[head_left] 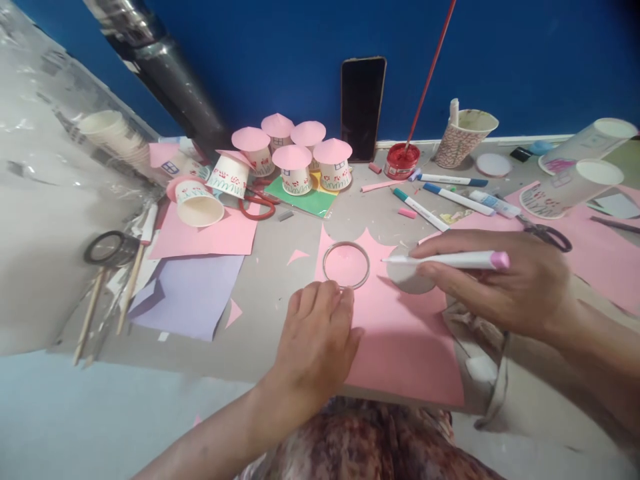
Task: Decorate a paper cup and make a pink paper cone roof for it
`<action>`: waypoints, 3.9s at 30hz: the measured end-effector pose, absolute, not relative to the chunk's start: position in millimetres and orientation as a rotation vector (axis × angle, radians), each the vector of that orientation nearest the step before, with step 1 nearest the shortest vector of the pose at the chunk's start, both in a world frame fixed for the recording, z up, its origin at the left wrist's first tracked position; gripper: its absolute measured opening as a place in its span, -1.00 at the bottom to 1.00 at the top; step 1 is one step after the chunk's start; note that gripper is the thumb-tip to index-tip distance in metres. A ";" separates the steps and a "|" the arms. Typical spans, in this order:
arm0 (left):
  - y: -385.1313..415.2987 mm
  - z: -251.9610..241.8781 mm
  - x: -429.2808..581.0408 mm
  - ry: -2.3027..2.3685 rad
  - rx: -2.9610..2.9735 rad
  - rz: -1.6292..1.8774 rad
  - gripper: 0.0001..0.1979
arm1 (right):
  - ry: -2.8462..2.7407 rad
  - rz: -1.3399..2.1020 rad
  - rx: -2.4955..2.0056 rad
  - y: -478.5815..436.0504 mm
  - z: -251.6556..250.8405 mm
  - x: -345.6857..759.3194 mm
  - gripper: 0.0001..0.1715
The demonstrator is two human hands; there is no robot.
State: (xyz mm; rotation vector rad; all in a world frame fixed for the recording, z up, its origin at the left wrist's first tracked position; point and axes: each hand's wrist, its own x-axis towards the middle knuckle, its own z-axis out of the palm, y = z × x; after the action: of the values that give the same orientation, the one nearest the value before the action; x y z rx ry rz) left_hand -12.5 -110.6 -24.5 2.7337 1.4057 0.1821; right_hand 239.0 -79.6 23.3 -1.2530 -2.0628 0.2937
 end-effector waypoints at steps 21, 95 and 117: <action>-137.1 -27.9 5.5 1.652 2.498 -0.097 -0.28 | -2.087 0.709 -1.128 5.8 38.1 169.8 -0.56; -135.8 -31.8 38.0 1.639 2.414 0.170 -0.43 | -2.520 0.604 -1.347 59.1 4.7 177.5 -0.53; -90.9 -29.3 -21.2 1.907 2.559 0.408 -0.81 | -1.883 0.507 -1.419 -4.6 -30.4 268.9 -0.68</action>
State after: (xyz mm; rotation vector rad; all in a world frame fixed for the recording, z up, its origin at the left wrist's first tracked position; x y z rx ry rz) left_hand -21.2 -90.9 -29.3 2.5593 1.9065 0.4079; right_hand 268.9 -4.6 -30.4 -1.4192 -1.8828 0.5071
